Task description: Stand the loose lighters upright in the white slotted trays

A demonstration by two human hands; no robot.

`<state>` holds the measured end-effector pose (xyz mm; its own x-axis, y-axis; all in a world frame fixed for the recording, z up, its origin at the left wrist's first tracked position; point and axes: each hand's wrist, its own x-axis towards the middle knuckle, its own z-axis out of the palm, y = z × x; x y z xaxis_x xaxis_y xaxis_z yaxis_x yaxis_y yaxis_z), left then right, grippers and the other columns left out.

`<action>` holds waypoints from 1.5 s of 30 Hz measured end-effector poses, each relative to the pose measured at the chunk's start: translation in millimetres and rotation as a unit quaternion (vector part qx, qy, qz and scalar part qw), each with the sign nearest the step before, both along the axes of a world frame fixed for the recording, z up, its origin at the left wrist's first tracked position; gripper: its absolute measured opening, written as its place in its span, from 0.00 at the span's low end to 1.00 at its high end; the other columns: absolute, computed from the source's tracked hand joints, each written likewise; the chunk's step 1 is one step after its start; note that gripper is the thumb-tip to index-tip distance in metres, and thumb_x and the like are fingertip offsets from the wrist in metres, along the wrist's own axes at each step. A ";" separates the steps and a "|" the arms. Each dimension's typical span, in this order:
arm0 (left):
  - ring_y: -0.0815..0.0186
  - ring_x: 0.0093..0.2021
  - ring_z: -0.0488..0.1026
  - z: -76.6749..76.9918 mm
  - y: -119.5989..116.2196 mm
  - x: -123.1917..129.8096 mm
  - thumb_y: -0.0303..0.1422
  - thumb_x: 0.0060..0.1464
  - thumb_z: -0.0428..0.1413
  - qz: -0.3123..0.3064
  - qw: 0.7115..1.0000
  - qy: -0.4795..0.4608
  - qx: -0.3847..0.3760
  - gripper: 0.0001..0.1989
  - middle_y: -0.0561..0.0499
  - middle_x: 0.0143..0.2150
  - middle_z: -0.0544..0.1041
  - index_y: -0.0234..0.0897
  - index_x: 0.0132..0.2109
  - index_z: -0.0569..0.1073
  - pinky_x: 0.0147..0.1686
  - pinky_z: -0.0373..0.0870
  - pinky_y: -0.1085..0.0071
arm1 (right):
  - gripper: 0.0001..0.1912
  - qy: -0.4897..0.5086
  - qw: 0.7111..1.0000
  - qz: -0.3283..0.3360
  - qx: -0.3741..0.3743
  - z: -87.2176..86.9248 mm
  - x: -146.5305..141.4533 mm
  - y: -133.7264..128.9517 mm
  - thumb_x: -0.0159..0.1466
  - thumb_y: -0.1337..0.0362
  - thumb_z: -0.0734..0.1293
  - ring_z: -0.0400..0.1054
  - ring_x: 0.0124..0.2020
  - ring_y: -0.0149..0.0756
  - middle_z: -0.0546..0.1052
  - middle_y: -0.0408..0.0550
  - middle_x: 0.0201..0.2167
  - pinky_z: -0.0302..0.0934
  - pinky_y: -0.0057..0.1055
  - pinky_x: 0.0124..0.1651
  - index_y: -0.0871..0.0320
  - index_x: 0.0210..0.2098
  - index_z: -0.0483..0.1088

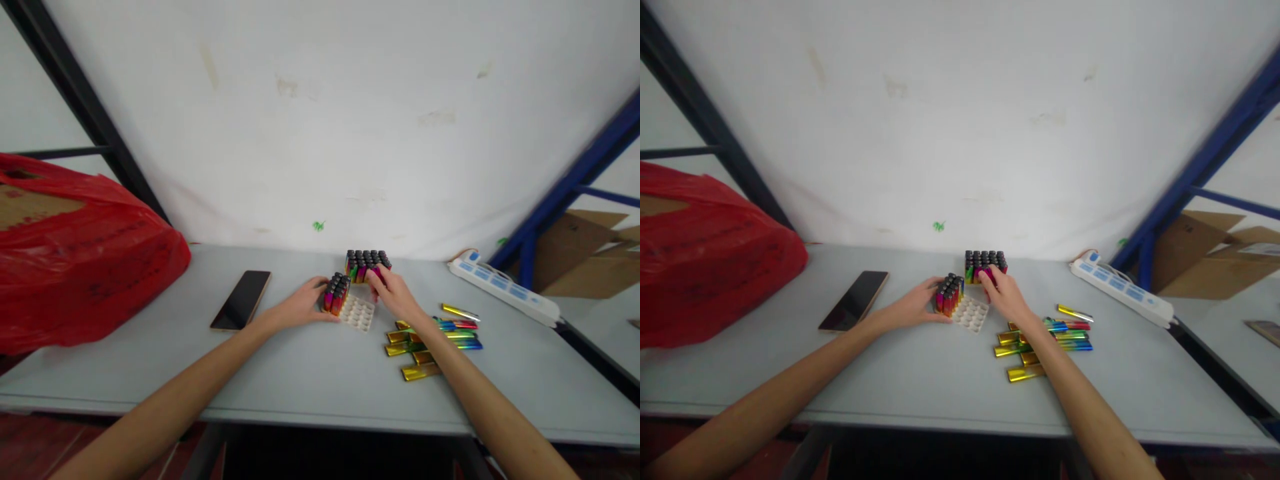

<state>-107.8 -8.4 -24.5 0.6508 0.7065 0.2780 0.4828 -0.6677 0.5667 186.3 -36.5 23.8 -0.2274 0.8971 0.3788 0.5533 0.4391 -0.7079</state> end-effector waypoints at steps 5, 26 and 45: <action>0.42 0.73 0.71 2.8 -3.2 1.2 0.62 0.55 0.72 0.003 1.000 0.003 0.002 0.44 0.34 0.72 0.74 0.38 0.68 0.77 0.76 0.66 0.50 | 0.29 -0.006 0.999 0.050 -0.013 1.2 -2.0 -4.1 0.78 0.34 0.56 0.73 0.33 0.41 0.78 0.47 0.31 0.68 0.38 0.42 0.50 0.35 0.64; 0.40 0.72 0.72 6.1 -2.9 0.6 0.59 0.52 0.75 0.012 1.000 0.003 -0.009 0.45 0.35 0.71 0.75 0.37 0.68 0.77 0.76 0.66 0.51 | 0.27 0.034 0.998 -0.047 0.029 -3.0 -12.3 -9.7 0.72 0.41 0.61 0.59 0.25 0.34 0.64 0.40 0.20 0.49 0.34 0.32 0.51 0.24 0.58; 0.42 0.70 0.74 6.0 1.4 0.1 0.61 0.56 0.72 -0.002 1.000 0.014 0.021 0.42 0.37 0.69 0.76 0.38 0.67 0.78 0.75 0.68 0.51 | 0.17 -0.128 0.990 0.036 0.042 -17.2 -8.2 8.8 0.80 0.57 0.65 0.77 0.31 0.41 0.83 0.48 0.29 0.62 0.32 0.37 0.52 0.34 0.66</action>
<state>-107.6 -7.0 -18.5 0.6622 0.6913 0.2893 0.4950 -0.6933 0.5237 178.0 -27.7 6.5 -0.3886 0.8430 0.3720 0.6747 0.5353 -0.5081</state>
